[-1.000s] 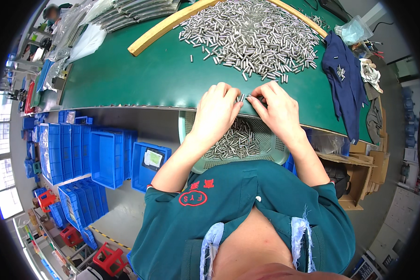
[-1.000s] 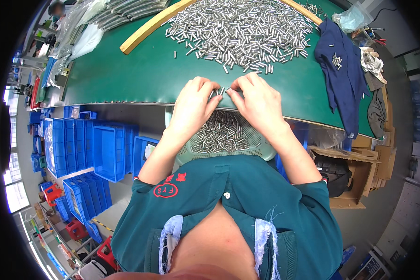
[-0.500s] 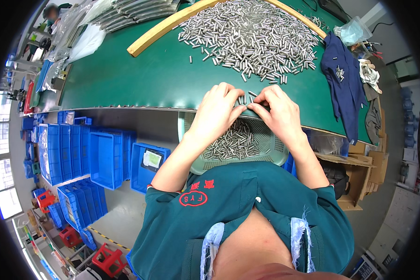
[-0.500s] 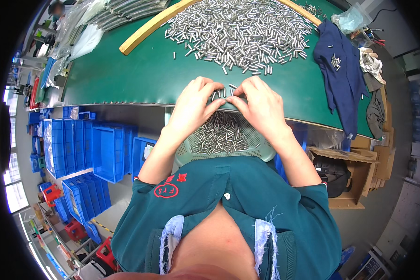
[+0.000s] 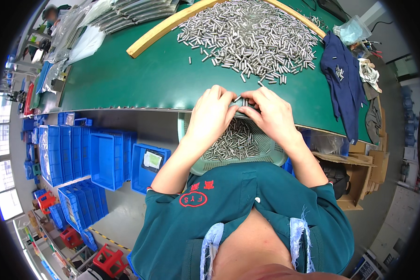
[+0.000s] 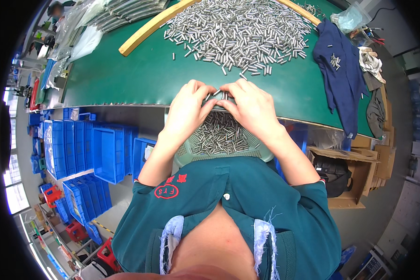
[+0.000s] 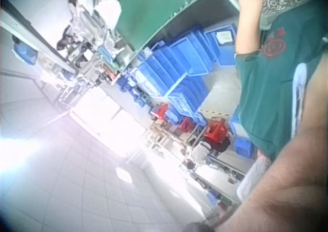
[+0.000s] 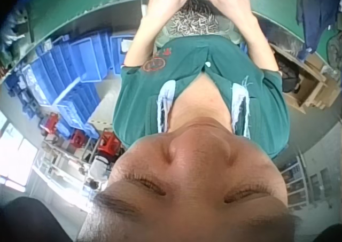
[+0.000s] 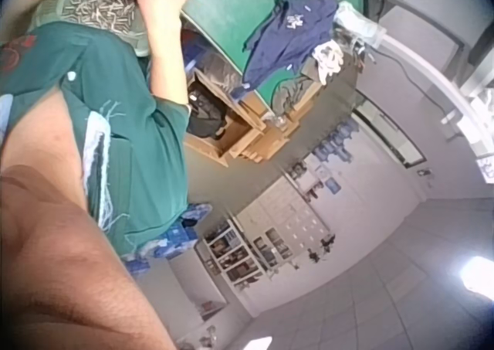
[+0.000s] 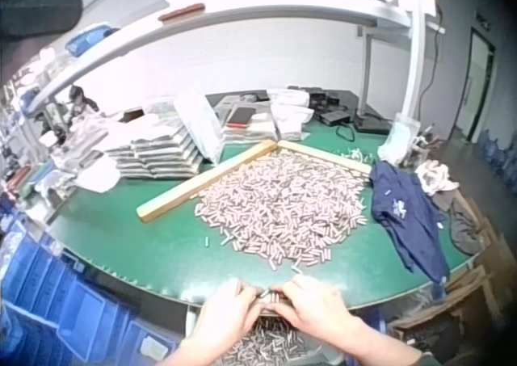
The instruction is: The person sorts small metal components by hand, taking them from a pile and arranging them into a plastic basket.
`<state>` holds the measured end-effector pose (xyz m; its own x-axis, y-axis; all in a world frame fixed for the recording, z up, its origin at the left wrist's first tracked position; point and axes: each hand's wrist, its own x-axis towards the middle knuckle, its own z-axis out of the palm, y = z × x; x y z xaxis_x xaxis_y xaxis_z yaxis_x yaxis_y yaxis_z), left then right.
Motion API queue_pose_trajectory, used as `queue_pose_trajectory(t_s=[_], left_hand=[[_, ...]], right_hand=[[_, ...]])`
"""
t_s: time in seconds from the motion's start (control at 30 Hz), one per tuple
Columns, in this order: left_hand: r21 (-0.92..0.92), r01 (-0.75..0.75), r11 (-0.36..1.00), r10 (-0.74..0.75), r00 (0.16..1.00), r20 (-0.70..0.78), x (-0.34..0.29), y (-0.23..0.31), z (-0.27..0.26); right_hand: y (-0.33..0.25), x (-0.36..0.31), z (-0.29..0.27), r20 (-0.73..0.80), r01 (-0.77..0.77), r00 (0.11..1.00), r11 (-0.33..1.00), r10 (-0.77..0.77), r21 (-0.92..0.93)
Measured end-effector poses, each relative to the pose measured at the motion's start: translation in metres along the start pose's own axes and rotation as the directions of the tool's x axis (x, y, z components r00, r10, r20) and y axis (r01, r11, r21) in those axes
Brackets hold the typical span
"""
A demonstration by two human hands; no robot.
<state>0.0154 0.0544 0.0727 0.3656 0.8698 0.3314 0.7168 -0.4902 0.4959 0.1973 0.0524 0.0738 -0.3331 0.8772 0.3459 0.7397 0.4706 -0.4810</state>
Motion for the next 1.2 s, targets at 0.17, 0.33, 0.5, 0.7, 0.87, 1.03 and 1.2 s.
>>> queue_pose_trajectory(t_s=[0.17, 0.33, 0.5, 0.7, 0.87, 1.03, 1.2], left_hand=[[0.09, 0.011, 0.996, -0.013, 1.0, 0.024, -0.002, -0.003, -0.005], [0.083, 0.069, 0.994, -0.073, 0.996, 0.048, 0.001, -0.002, -0.002], [0.064, 0.025, 0.998, -0.028, 0.998, 0.049, -0.004, 0.001, -0.005], [0.037, -0.004, 0.999, 0.002, 0.999, 0.04, -0.004, 0.004, -0.004], [0.058, 0.027, 0.998, -0.029, 0.999, 0.035, -0.005, 0.006, -0.004], [0.067, 0.018, 0.998, -0.021, 0.999, 0.046, -0.007, 0.005, -0.004], [-0.171, 0.1, 0.98, -0.094, 0.995, 0.044, -0.01, 0.008, -0.013]], right_hand=[[-0.002, 0.003, 0.003, 0.002, 0.035, 0.999, 0.999, -0.035, -0.029], [-0.002, 0.002, -0.002, 0.058, -0.054, 0.997, 0.997, 0.051, 0.049], [0.003, -0.006, -0.018, 0.067, -0.115, 0.991, 0.993, 0.115, 0.0], [0.0, -0.01, -0.024, 0.089, -0.114, 0.989, 0.993, 0.114, -0.004], [-0.006, -0.006, -0.021, 0.146, -0.154, 0.98, 0.982, 0.137, 0.111], [-0.004, 0.001, -0.007, 0.065, -0.044, 0.997, 0.999, 0.045, -0.021], [-0.002, 0.003, 0.001, 0.028, 0.004, 1.0, 0.998, -0.002, -0.058]])
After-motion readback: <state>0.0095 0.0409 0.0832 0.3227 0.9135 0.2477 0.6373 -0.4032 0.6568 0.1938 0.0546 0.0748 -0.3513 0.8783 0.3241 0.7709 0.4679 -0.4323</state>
